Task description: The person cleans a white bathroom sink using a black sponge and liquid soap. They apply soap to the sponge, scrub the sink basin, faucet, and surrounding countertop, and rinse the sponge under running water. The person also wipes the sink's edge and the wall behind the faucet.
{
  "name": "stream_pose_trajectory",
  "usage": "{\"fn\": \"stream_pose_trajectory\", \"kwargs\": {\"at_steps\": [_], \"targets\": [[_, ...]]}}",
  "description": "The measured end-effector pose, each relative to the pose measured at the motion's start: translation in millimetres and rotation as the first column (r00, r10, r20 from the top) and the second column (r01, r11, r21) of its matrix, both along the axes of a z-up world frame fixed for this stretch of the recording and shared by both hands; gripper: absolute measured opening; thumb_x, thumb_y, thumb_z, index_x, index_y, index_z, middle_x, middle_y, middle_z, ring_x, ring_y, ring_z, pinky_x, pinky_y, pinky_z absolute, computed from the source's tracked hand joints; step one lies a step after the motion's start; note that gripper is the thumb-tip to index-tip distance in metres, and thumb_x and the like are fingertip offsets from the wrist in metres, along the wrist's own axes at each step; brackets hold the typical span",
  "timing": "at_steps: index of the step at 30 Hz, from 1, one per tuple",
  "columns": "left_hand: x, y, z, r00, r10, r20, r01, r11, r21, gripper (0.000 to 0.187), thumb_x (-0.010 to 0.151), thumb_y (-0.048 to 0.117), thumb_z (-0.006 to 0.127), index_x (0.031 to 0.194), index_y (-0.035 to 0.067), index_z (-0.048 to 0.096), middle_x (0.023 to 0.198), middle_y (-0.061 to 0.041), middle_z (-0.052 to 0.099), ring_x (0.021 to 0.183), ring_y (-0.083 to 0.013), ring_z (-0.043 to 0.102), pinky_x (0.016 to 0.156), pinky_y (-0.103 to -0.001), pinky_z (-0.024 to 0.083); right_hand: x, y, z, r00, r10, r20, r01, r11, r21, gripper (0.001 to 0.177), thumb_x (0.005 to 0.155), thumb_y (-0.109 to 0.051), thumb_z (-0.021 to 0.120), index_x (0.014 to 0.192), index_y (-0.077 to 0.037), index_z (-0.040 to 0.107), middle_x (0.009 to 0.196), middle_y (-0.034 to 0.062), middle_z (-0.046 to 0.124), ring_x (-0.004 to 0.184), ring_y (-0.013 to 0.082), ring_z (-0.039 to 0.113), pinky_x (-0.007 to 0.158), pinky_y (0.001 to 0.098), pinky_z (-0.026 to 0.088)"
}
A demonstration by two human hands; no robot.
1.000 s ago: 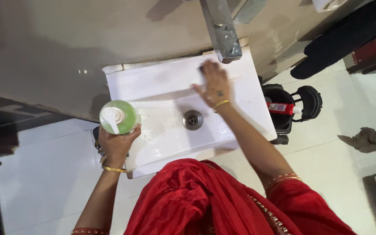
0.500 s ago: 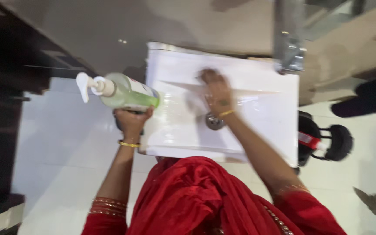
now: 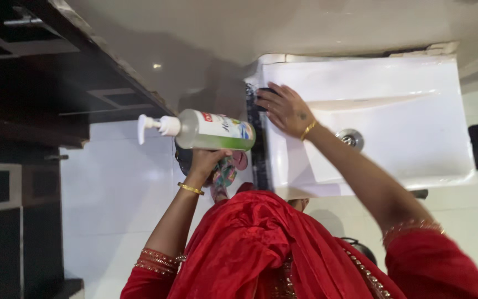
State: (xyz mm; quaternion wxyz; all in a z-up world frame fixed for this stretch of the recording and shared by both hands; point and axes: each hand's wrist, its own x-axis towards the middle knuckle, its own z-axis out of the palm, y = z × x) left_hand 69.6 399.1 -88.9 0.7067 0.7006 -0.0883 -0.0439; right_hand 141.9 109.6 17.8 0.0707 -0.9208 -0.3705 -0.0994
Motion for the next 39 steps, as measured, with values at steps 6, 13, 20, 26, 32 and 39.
{"fn": "stream_pose_trajectory", "kwargs": {"at_steps": [6, 13, 20, 26, 32, 39], "targets": [[23, 35, 7, 0.996, -0.036, -0.078, 0.024, 0.989, -0.149, 0.055, 0.075, 0.015, 0.088, 0.120, -0.003, 0.061, 0.113, -0.010, 0.072, 0.103, -0.0174, 0.072, 0.090, -0.032, 0.061, 46, 79, -32, 0.963, -0.270, 0.019, 0.122, 0.370, -0.921, 0.051, 0.102, -0.030, 0.043, 0.144, -0.003, 0.053, 0.162, 0.0197, 0.037, 0.151, 0.0374, 0.027, 0.122, 0.0521, 0.014], [25, 68, 24, 0.999, -0.032, -0.001, 0.032, 0.997, -0.064, 0.050, 0.077, 0.010, 0.089, 0.118, -0.007, 0.065, 0.112, -0.014, 0.074, 0.102, -0.0207, 0.073, 0.090, -0.034, 0.060, -75, 65, -129, 0.941, -0.302, 0.151, 0.306, 0.576, -0.758, 0.059, 0.098, -0.022, 0.040, 0.151, 0.004, 0.037, 0.162, 0.0184, 0.032, 0.150, 0.0345, 0.025, 0.121, 0.0505, 0.013], [26, 77, 34, 0.994, -0.084, -0.073, 0.076, 0.991, -0.110, 0.052, 0.076, 0.007, 0.089, 0.120, -0.007, 0.065, 0.114, -0.014, 0.074, 0.104, -0.0212, 0.073, 0.093, -0.035, 0.060, -85, 71, -87, 0.940, -0.341, 0.016, 0.233, 0.609, -0.758, 0.064, 0.092, -0.020, 0.044, 0.148, 0.011, 0.040, 0.161, 0.0246, 0.033, 0.152, 0.0376, 0.022, 0.124, 0.0493, 0.011], [25, 81, 48, 0.991, -0.114, 0.067, 0.120, 0.989, -0.091, 0.059, 0.076, 0.007, 0.089, 0.126, -0.006, 0.060, 0.119, -0.014, 0.070, 0.109, -0.0210, 0.071, 0.097, -0.035, 0.059, 17, 82, -78, 0.824, -0.561, -0.077, 0.521, 0.804, -0.285, 0.068, 0.089, -0.006, 0.040, 0.154, 0.013, 0.036, 0.160, 0.0293, 0.031, 0.152, 0.0419, 0.024, 0.126, 0.0438, 0.022], [24, 94, 41, 0.997, -0.050, 0.052, 0.052, 0.998, -0.042, 0.062, 0.072, 0.007, 0.090, 0.125, -0.007, 0.059, 0.117, -0.013, 0.069, 0.106, -0.0204, 0.071, 0.092, -0.034, 0.060, -128, 98, -31, 0.898, -0.369, -0.240, -0.026, 0.500, -0.866, 0.043, 0.094, -0.020, 0.052, 0.132, -0.001, 0.059, 0.145, 0.0187, 0.054, 0.144, 0.0357, 0.042, 0.128, 0.0444, 0.026], [44, 66, 62, 0.995, -0.085, 0.058, 0.084, 0.996, 0.016, 0.048, 0.074, 0.011, 0.090, 0.113, -0.007, 0.068, 0.106, -0.013, 0.076, 0.096, -0.0191, 0.075, 0.087, -0.033, 0.061, -58, 59, -12, 0.849, -0.471, -0.238, 0.448, 0.882, -0.149, 0.046, 0.100, -0.017, 0.052, 0.146, -0.015, 0.054, 0.161, 0.0118, 0.044, 0.154, 0.0357, 0.033, 0.127, 0.0503, 0.024]]}}
